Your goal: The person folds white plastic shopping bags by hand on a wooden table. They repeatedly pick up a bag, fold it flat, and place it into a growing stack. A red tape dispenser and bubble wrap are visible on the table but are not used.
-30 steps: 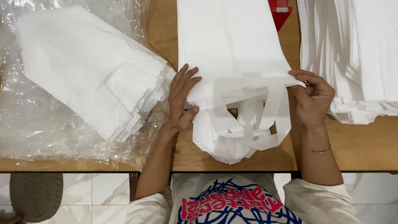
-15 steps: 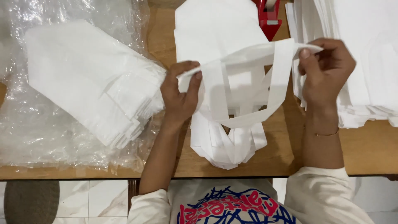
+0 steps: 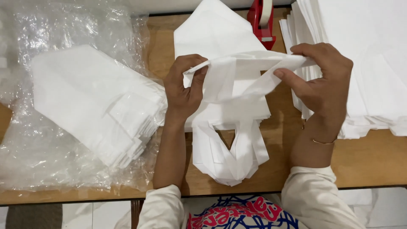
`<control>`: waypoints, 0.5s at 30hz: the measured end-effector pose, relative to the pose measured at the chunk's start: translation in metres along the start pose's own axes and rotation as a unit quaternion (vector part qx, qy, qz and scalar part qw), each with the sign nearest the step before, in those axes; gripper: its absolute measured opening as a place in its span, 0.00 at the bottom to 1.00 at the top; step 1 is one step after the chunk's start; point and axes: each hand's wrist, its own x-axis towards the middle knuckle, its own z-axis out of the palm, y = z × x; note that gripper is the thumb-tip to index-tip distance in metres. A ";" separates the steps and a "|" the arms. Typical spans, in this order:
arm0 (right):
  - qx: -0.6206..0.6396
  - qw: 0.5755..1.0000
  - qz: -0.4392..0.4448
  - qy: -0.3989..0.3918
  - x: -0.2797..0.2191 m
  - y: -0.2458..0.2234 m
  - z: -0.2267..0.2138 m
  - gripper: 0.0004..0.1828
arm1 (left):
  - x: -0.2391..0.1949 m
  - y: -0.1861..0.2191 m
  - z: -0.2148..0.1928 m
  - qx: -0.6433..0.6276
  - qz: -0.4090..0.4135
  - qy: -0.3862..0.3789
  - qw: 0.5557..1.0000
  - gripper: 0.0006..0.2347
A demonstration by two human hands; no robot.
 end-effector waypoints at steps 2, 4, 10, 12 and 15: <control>-0.086 0.994 -0.058 -0.016 -0.001 0.004 0.003 0.16 | -0.001 -0.002 -0.002 -0.004 -0.013 -0.035 0.999 0.05; -0.090 0.993 -0.069 -0.025 -0.002 0.002 0.006 0.11 | -0.002 0.001 -0.005 0.001 -0.043 -0.043 0.998 0.04; -0.062 0.996 -0.071 -0.011 0.003 -0.013 0.009 0.04 | 0.001 0.006 -0.013 -0.006 -0.037 -0.082 0.996 0.19; -0.061 0.996 -0.070 -0.006 0.003 -0.015 0.008 0.03 | -0.001 0.004 -0.011 0.033 -0.023 -0.092 0.995 0.28; -0.080 0.994 -0.076 -0.027 0.001 -0.017 0.006 0.05 | -0.005 -0.003 -0.007 0.092 -0.086 -0.035 0.991 0.13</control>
